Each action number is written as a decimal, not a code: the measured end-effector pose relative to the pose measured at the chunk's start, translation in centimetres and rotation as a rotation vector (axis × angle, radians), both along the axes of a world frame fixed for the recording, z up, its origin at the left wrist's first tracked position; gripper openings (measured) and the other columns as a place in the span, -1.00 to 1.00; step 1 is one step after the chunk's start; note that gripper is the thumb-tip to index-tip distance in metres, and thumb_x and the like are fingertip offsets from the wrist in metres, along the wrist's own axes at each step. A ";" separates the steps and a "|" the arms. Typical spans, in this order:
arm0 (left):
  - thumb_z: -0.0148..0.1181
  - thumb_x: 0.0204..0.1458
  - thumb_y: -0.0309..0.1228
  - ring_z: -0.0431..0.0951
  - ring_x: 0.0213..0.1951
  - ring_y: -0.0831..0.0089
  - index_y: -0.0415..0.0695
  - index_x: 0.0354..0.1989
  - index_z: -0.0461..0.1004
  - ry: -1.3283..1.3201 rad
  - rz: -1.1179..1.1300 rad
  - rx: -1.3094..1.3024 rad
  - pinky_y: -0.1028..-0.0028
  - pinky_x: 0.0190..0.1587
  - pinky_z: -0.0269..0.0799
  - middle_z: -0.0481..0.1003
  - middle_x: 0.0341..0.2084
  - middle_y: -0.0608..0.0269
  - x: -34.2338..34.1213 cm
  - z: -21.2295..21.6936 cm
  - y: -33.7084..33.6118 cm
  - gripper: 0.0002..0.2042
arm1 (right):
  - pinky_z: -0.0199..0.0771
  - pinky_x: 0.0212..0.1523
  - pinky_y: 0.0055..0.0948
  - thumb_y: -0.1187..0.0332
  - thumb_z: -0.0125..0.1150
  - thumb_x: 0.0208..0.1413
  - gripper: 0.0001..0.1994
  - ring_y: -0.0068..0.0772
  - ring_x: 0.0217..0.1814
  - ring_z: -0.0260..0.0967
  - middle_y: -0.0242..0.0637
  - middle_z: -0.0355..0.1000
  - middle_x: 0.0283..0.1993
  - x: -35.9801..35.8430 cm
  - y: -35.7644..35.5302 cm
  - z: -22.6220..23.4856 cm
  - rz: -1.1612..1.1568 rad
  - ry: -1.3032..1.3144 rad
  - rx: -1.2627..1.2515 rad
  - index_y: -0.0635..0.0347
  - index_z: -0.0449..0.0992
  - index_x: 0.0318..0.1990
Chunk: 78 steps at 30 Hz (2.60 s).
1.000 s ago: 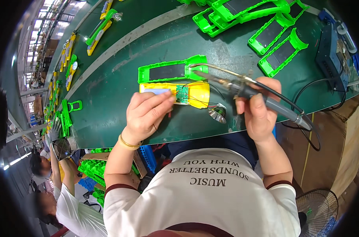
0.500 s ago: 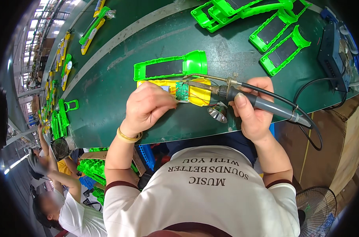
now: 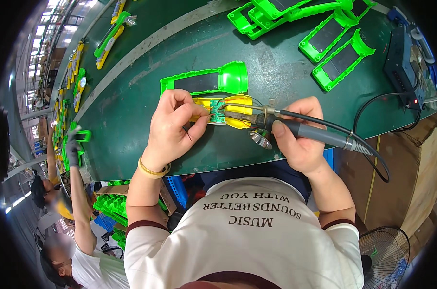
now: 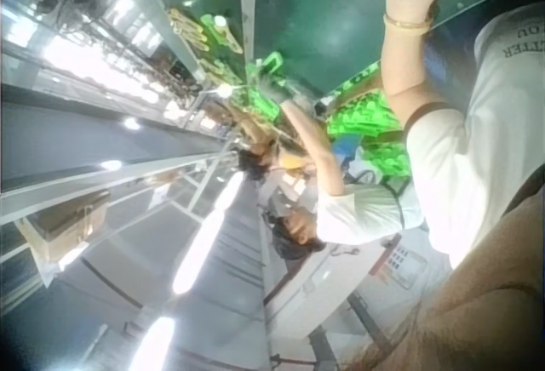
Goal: Soldering wires and components inside plastic flashlight casings on an assembly line.
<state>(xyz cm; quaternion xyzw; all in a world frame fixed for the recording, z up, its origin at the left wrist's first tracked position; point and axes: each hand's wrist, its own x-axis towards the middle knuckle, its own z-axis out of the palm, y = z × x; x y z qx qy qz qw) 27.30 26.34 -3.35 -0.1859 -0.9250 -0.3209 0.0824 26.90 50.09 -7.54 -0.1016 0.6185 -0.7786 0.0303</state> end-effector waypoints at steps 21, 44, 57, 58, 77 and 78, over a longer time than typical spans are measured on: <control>0.15 -0.29 -0.59 0.37 -0.46 0.32 -0.20 -0.56 0.39 -0.031 -0.048 -0.043 0.44 -0.46 0.35 0.29 -0.47 0.18 -0.1 0.9 0.3 -0.92 | 0.10 -0.63 -0.76 0.36 0.09 0.01 -0.75 -0.74 -0.65 0.07 -0.37 0.25 -0.54 0.1 -0.3 0.4 0.008 -0.045 -0.125 0.21 0.13 -0.30; 0.24 -0.21 -0.49 0.42 -0.60 0.44 -0.20 -0.48 0.48 -0.596 0.084 0.315 0.54 -0.48 0.36 0.45 -0.61 0.28 3.8 3.7 -1.3 -0.89 | 0.12 -0.67 -0.70 0.32 0.10 0.00 -0.73 -0.65 -0.66 0.09 -0.35 0.18 -0.52 1.2 0.4 1.2 -0.069 -0.073 -0.232 0.17 0.11 -0.31; 0.18 -0.34 -0.56 0.41 -0.44 0.38 -0.13 -0.38 0.46 0.328 -0.286 -0.117 0.48 -0.41 0.36 0.39 -0.52 0.30 -1.1 0.3 -1.2 -0.76 | 0.09 -0.67 -0.72 0.33 0.11 -0.02 -0.73 -0.69 -0.66 0.07 -0.38 0.18 -0.53 -0.2 0.4 0.8 -0.137 -0.098 -0.200 0.17 0.12 -0.29; 0.18 -0.35 -0.55 0.41 -0.44 0.40 -0.12 -0.39 0.47 0.343 -0.301 -0.141 0.49 -0.42 0.37 0.39 -0.52 0.32 -1.2 0.2 -1.3 -0.76 | 0.08 -0.67 -0.73 0.34 0.11 -0.01 -0.74 -0.71 -0.67 0.06 -0.38 0.19 -0.54 -0.4 0.5 0.5 -0.126 -0.091 -0.228 0.18 0.13 -0.31; 0.12 -0.34 -0.50 0.38 -0.41 0.43 -0.14 -0.37 0.45 0.317 -0.271 -0.381 0.53 -0.44 0.38 0.31 -0.52 0.32 0.2 0.5 0.0 -0.76 | 0.14 -0.50 -0.73 0.47 0.15 -0.06 -0.76 -0.76 -0.50 0.11 -0.42 0.24 -0.46 0.5 0.7 -0.8 0.038 -0.032 -0.013 0.21 0.16 -0.33; 0.12 -0.34 -0.50 0.38 -0.41 0.43 -0.14 -0.37 0.45 0.318 -0.271 -0.381 0.53 -0.44 0.38 0.31 -0.52 0.32 0.2 0.5 -0.1 -0.76 | 0.14 -0.50 -0.74 0.48 0.15 -0.06 -0.76 -0.76 -0.50 0.11 -0.43 0.24 -0.46 0.5 0.6 -0.6 0.058 -0.063 -0.021 0.21 0.16 -0.33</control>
